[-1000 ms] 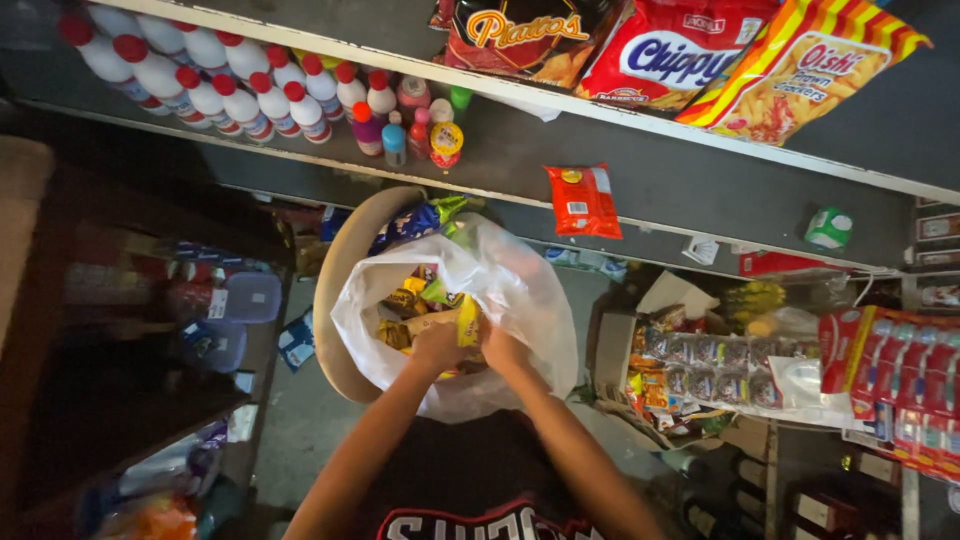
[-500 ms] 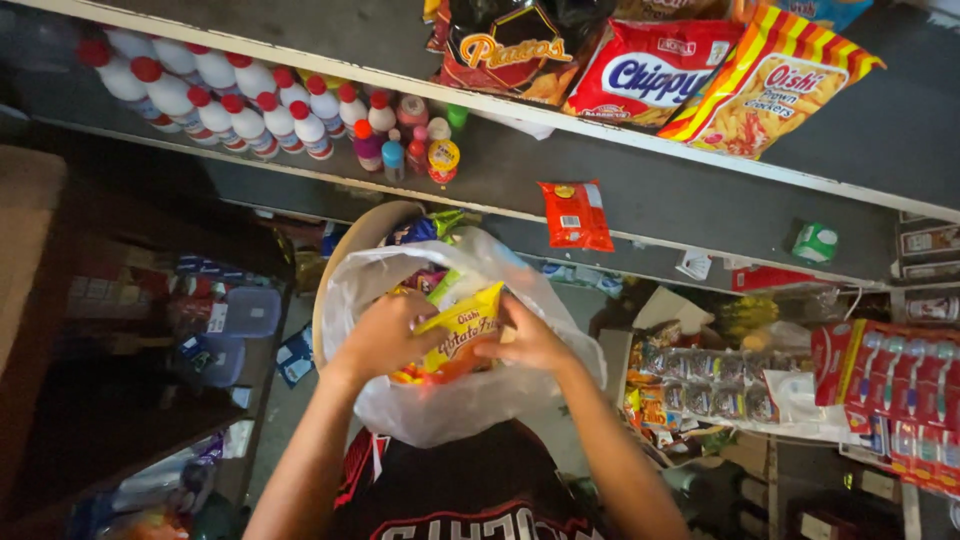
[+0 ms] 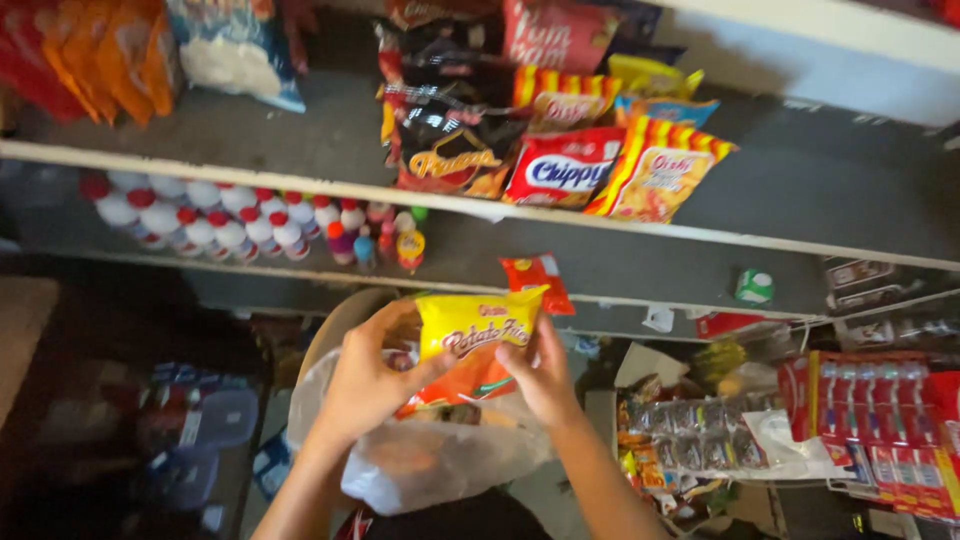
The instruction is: Picking various snack bags from a store shelf and placing them into a plastic bag.
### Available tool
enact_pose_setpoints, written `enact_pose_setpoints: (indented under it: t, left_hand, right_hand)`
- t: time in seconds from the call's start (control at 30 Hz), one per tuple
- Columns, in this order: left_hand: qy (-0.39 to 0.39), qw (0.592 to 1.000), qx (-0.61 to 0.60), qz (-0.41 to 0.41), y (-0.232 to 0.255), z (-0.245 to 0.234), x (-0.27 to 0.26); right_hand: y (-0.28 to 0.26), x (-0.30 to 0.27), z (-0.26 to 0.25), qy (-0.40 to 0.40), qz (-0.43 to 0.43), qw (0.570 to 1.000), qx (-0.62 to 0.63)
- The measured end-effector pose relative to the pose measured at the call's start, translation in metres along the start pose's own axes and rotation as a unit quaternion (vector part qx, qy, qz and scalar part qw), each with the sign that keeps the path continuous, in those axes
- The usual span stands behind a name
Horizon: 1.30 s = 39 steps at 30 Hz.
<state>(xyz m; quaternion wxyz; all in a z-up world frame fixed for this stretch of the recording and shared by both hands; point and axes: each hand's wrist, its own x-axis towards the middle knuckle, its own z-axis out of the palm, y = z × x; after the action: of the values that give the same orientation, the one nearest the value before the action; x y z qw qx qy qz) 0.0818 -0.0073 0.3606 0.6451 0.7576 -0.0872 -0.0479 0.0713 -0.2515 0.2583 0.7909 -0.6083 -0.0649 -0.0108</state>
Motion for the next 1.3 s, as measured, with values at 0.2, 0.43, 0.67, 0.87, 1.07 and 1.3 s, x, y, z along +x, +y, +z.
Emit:
enact_pose_setpoints:
  t: [0.2,0.43,0.67,0.87,1.07,1.3]
  left_hand:
    - [0.046,0.984,-0.045,0.165,0.047,0.052,0.059]
    - [-0.006,0.894,-0.056,0.444,0.162,0.096,0.111]
    - [0.081,0.831,0.080,0.544,0.245,0.145,0.199]
    - [0.132,0.827,0.127,0.531,0.248,0.178,0.268]
    - [0.155,0.810,0.171,0.539,0.245,0.177,0.272]
    - [0.142,0.816,0.185,0.529,0.243,0.177,0.267]
  right_hand:
    - [-0.063,0.045,-0.029,0.132,-0.171,0.976,-0.033]
    - [-0.217,0.098,-0.039,0.200,-0.359,0.911,-0.034]
    - [-0.318,0.180,-0.109,0.114,-0.505,0.839,-0.166]
    - [-0.341,0.229,-0.127,0.149,-0.500,0.786,-0.331]
    - [-0.334,0.226,-0.113,0.216,-0.495,0.723,-0.432]
    - [-0.331,0.223,-0.106,0.270,-0.477,0.642,-0.536]
